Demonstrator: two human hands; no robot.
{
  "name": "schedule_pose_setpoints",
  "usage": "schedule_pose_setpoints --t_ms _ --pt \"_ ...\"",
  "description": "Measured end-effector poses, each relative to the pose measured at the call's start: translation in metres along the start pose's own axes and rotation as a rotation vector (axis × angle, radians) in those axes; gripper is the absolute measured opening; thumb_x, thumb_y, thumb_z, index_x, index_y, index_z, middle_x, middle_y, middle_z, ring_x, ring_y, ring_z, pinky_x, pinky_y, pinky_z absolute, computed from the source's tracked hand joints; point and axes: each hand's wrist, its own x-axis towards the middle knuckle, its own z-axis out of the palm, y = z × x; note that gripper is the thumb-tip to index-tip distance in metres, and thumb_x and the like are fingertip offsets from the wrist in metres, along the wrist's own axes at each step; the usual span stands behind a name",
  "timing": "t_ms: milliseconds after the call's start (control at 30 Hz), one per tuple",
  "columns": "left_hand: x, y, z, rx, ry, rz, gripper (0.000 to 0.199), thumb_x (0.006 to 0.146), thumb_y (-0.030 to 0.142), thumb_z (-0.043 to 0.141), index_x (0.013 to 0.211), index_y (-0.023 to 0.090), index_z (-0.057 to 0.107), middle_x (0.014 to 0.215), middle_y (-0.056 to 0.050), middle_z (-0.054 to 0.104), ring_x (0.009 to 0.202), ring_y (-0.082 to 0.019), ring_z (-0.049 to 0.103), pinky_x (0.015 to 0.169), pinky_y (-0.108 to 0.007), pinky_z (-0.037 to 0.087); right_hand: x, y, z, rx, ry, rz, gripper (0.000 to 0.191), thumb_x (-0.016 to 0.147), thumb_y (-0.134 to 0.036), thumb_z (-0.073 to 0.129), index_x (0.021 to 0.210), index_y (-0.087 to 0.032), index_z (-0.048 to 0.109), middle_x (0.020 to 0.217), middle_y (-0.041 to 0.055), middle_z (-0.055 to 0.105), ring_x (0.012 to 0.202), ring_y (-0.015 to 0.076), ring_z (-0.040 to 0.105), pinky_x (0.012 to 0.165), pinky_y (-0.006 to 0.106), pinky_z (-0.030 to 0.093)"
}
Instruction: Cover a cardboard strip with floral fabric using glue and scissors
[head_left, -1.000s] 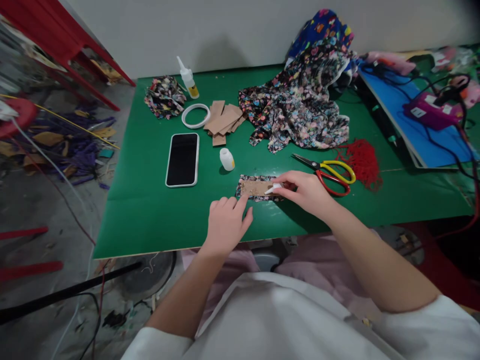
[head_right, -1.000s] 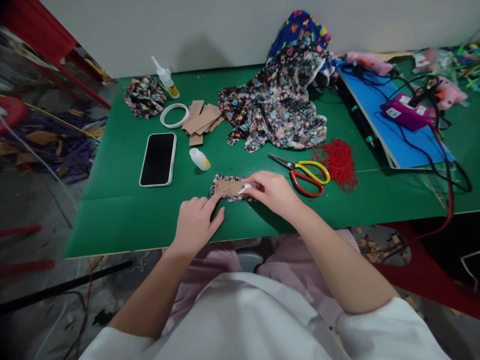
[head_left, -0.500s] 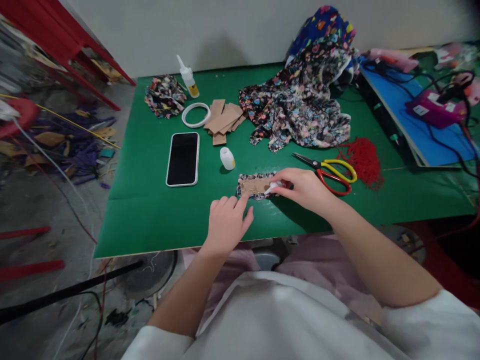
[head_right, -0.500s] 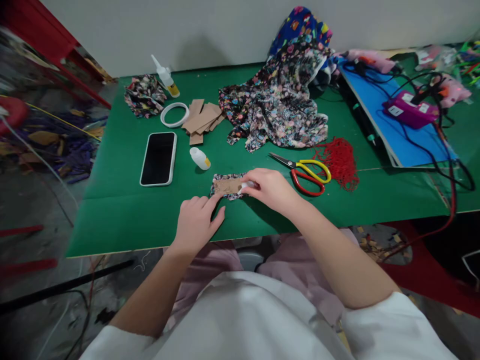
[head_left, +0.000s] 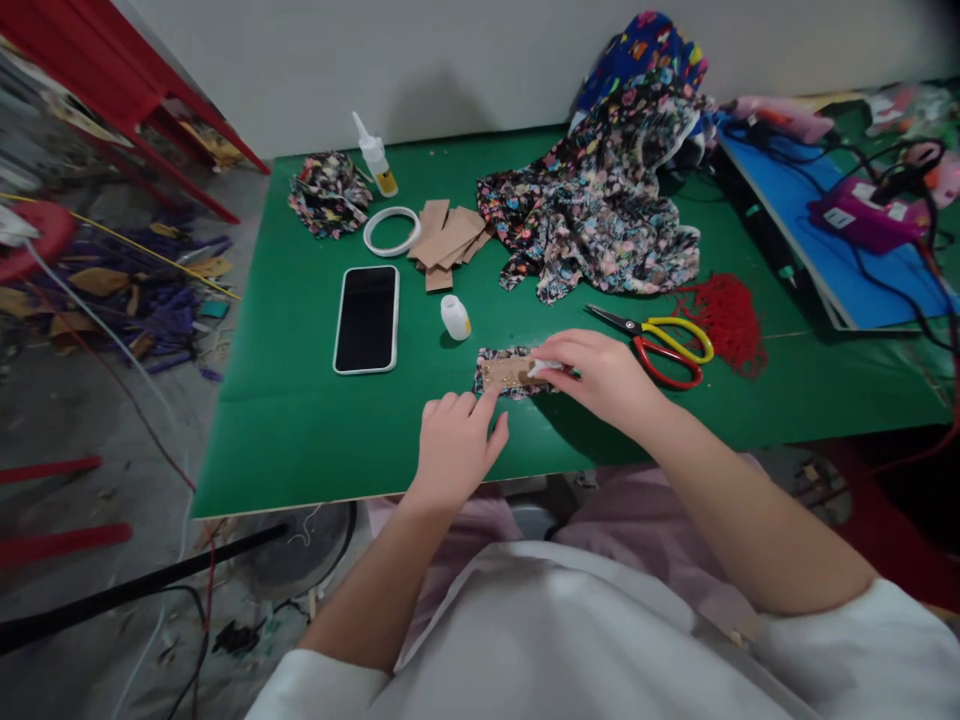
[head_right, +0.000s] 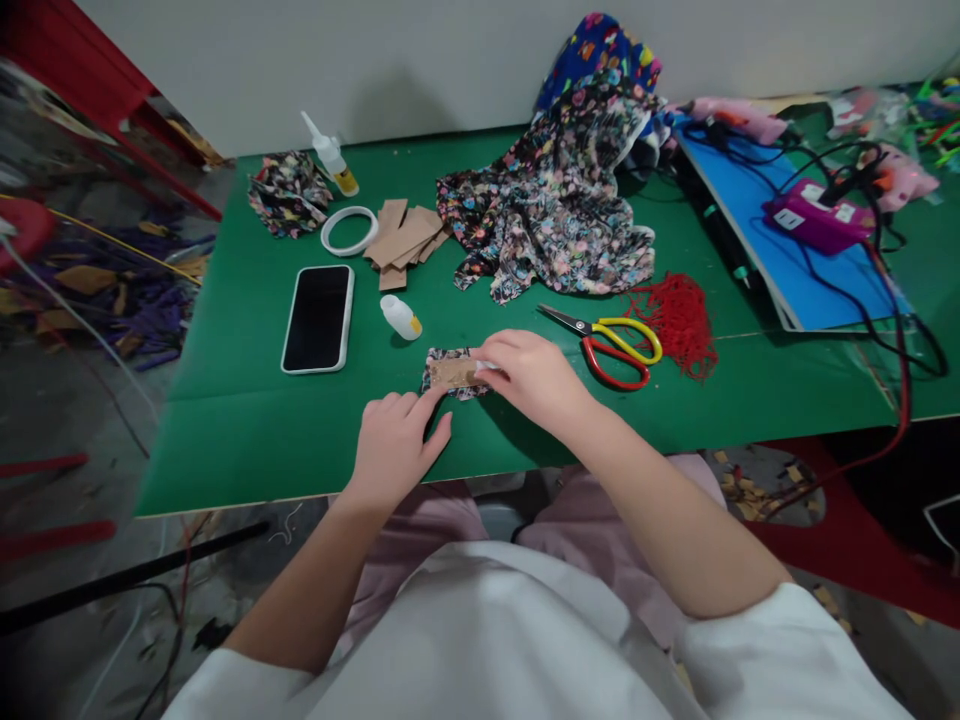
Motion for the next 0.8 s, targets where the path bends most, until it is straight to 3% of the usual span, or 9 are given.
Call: schedule_pose_setpoints --t_ms 233,500,800 --pt "-0.001 0.0 0.001 -0.015 0.008 -0.008 0.035 0.088 0.034 0.037 0.115 0.021 0.053 0.074 -0.005 0.056 0.076 -0.022 0.047 0.065 -0.035 0.026 -0.006 0.0 -0.001 -0.059 -0.05 -0.04 0.02 0.081 -0.02 0.052 0.097 -0.02 0.064 0.099 0.0072 0.064 0.089 0.0186 0.058 0.079 0.034 0.047" --pt "-0.001 0.0 0.0 -0.007 0.005 -0.011 0.034 0.088 0.034 0.036 0.116 0.022 0.052 0.075 -0.005 0.056 0.076 -0.021 0.047 0.065 -0.035 0.026 -0.005 -0.005 0.004 -0.053 -0.017 -0.039 0.021 0.081 -0.02 0.052 0.099 -0.02 0.063 0.098 0.0074 0.064 0.091 0.0184 0.057 0.08 0.034 0.047" --pt "-0.001 0.0 0.001 -0.015 0.013 -0.013 0.033 0.088 0.033 0.036 0.114 0.021 0.053 0.074 -0.006 0.057 0.076 -0.021 0.047 0.064 -0.035 0.026 -0.021 0.014 -0.021 -0.022 0.089 0.133 0.019 0.08 -0.027 0.054 0.095 -0.021 0.065 0.094 0.0062 0.066 0.089 0.0186 0.061 0.078 0.034 0.05"
